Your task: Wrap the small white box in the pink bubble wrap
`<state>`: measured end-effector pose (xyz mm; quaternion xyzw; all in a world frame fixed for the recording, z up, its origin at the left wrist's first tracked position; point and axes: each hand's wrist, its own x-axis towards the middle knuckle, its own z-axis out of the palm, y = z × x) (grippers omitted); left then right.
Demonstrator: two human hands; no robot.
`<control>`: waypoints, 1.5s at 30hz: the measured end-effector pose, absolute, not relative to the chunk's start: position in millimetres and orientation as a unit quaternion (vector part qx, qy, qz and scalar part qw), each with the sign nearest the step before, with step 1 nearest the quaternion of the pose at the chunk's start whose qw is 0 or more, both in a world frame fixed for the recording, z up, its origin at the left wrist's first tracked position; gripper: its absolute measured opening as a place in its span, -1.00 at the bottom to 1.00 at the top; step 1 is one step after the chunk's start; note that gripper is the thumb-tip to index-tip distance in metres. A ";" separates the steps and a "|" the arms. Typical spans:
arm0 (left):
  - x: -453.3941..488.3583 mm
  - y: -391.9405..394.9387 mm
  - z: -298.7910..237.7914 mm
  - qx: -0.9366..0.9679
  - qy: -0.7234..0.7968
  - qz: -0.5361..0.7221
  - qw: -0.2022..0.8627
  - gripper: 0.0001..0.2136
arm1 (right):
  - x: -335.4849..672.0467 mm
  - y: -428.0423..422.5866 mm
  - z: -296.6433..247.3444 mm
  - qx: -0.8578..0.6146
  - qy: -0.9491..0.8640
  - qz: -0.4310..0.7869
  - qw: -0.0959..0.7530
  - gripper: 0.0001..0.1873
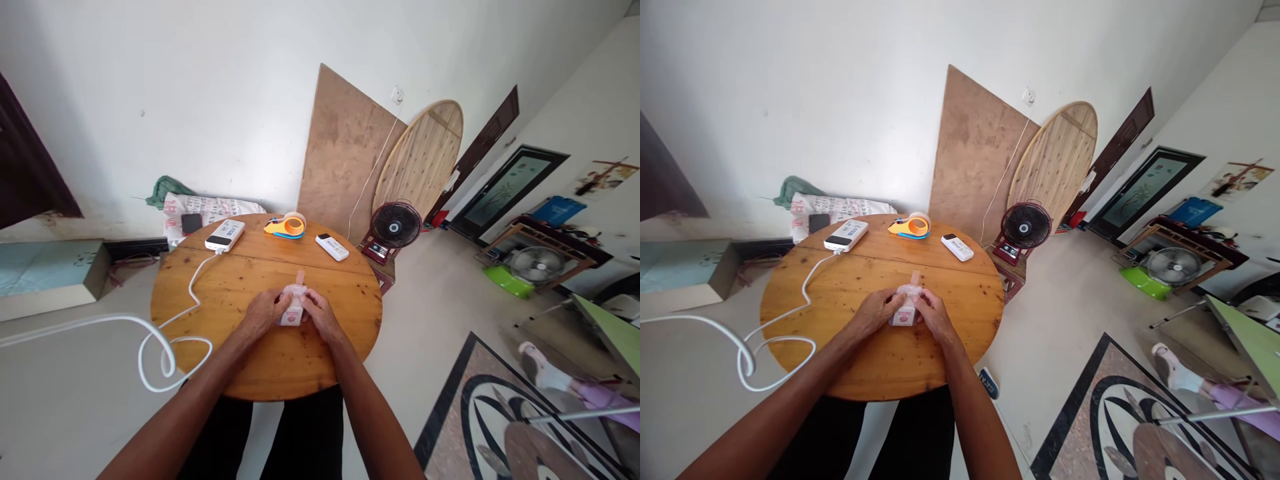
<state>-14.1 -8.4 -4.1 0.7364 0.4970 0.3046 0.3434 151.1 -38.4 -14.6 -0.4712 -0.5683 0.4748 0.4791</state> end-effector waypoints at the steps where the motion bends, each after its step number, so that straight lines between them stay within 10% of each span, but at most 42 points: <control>1: -13.0 -7.4 -7.1 0.729 0.483 0.325 0.360 -0.61 | 150.7 -40.1 -14.3 -0.460 -0.572 0.480 0.480 -0.62; 11: -20.6 -12.9 -0.6 0.620 0.275 0.357 0.642 -0.47 | 153.4 -40.8 -14.0 -0.433 -0.582 0.506 0.466 -0.53; 29: -26.9 -9.7 -15.4 0.624 0.304 0.358 0.625 -0.49 | 153.0 -42.8 -22.7 -0.476 -0.590 0.447 0.474 -0.57; 45: -22.4 -11.3 -19.5 0.638 0.312 0.394 0.583 -0.57 | 146.8 -53.6 -23.7 -0.503 -0.743 0.068 0.437 -0.71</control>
